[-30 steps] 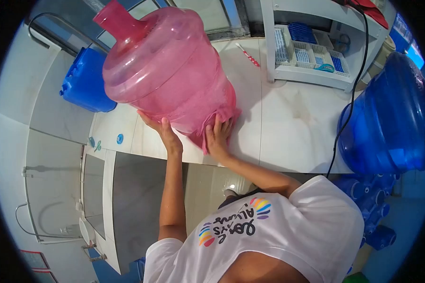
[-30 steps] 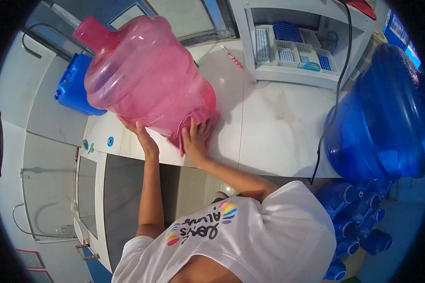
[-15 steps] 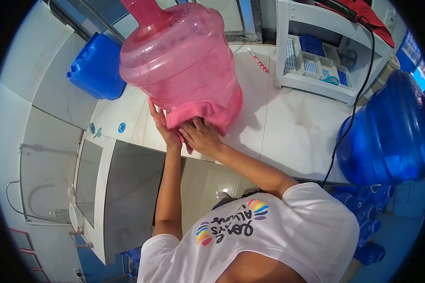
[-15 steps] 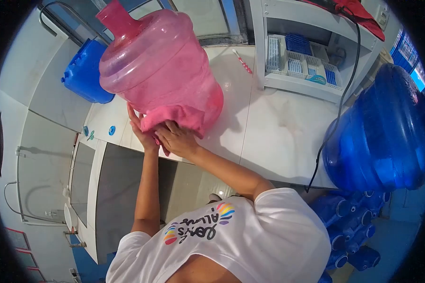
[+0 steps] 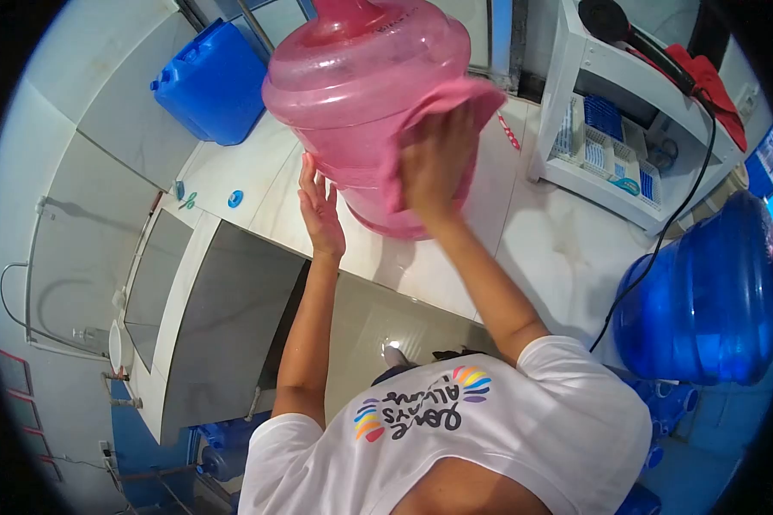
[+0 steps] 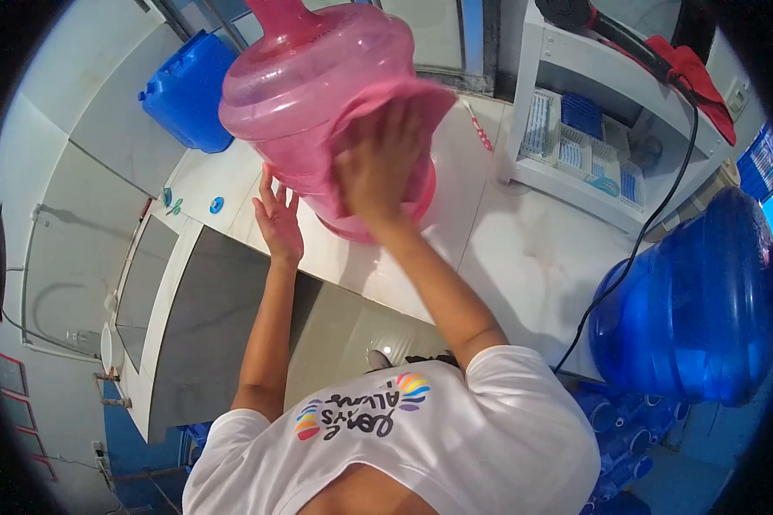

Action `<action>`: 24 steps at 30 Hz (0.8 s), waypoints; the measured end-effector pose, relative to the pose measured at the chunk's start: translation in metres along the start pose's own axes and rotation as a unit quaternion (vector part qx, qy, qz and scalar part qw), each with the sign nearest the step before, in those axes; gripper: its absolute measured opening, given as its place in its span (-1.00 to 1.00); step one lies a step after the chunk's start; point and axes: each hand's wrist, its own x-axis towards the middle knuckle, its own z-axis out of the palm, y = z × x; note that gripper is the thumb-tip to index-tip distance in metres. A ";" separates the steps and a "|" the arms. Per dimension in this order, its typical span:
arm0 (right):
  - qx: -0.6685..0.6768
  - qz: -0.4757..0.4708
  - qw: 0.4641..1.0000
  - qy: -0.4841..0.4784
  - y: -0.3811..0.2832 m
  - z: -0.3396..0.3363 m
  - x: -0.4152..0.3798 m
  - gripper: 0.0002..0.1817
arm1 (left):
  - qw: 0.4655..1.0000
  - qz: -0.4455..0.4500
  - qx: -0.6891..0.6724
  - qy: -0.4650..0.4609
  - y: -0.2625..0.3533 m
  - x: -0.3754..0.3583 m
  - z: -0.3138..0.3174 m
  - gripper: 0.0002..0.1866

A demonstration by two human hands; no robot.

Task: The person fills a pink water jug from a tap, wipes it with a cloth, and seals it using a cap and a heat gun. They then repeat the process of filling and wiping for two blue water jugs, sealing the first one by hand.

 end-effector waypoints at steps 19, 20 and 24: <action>0.256 0.005 0.796 -0.548 0.092 -0.052 -0.075 -0.60 | 0.973 -0.014 0.199 0.117 0.043 -0.098 -0.107 -0.55; 0.318 0.224 0.687 -0.614 0.082 -0.055 -0.074 -0.59 | 0.963 -0.045 0.258 0.054 0.037 -0.109 -0.091 -0.57; 0.049 -0.296 0.868 -0.395 0.017 -0.009 -0.093 -0.60 | 0.953 -0.035 0.290 -0.076 0.007 -0.116 -0.006 -0.47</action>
